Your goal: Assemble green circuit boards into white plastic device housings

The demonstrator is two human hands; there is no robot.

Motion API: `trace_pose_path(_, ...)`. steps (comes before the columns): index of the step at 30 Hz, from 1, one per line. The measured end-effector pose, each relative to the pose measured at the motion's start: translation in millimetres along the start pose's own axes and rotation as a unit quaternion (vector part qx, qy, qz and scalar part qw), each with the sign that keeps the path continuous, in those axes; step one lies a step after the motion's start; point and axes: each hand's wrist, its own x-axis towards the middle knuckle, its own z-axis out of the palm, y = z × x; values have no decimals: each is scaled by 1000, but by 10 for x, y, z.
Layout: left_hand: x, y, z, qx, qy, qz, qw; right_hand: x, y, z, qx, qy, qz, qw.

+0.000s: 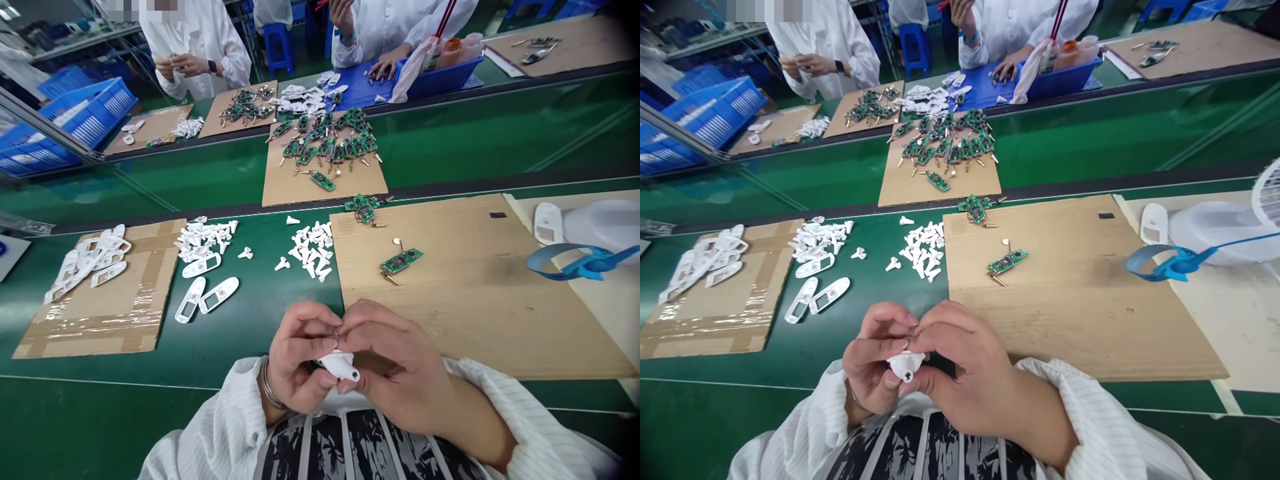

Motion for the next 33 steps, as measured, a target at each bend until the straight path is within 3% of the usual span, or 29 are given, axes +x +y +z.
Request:
trace_pose_path(3,2,6,-12,-24,-13,-12,1000,37,-43,-31,9,-26,3,1000)
trace_pose_path(8,111,-3,-69,8,-68,-31,997,115,-7,-59,12,-36,73,997)
trace_pose_path(10,140,-29,-66,2,-59,-73,996,146,56,-90,7,-64,94,993)
trace_pose_path(13,173,-89,-13,-100,27,-200,974,153,193,-166,-25,-122,123,985)
trace_pose_path(16,250,-144,54,-180,162,-272,931,94,345,-181,-91,-113,210,967)
trace_pose_path(18,320,-158,90,-201,222,-294,908,41,423,-100,-29,-128,284,950)
trace_pose_path(21,402,-145,146,-229,236,-314,890,-11,487,132,142,-97,345,923)
trace_pose_path(25,431,-127,234,-239,246,-294,892,-22,543,370,184,10,327,927)
trace_pose_path(33,358,-167,332,-205,239,-251,915,-17,570,308,-15,-11,277,961)
